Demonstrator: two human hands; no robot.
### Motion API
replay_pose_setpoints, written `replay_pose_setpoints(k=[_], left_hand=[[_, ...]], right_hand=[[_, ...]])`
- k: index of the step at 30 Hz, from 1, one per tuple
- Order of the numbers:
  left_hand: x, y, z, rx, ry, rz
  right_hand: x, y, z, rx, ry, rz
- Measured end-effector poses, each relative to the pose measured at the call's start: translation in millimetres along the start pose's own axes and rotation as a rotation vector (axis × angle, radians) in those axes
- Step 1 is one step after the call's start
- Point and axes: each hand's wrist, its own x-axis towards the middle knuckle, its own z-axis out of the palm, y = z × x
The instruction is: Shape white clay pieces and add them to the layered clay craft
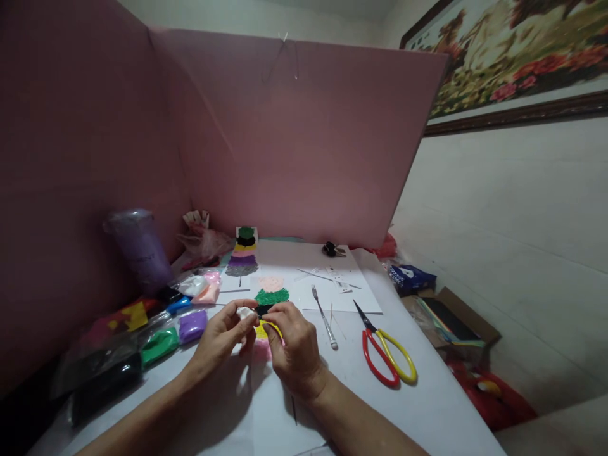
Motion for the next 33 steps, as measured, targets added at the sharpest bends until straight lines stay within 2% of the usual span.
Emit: replay_pose_setpoints(k=[5,11,19,27,33], left_hand=[[-4.1,-1.1,4.0,0.001,-0.017,0.015],[-4.7,1.5,1.7,0.022,-0.002,-0.077],[-2.6,-2.1,1.0,-0.032,-0.068,0.032],[-0.3,-2.8,-1.5,-0.065,-0.085,0.033],[-1.3,1.0,-2.7,-0.060,-0.040,-0.089]], right_hand=[[-0.2,-3.8,-0.3,0.016,-0.020,0.016],[-1.4,-5.5,0.3,0.033,-0.037,0.000],[-0.6,-3.9,-0.2,0.012,0.014,0.048],[0.7,-4.3,0.0,-0.015,0.019,0.075],[-0.9,-3.1,0.6,-0.009,0.027,0.053]])
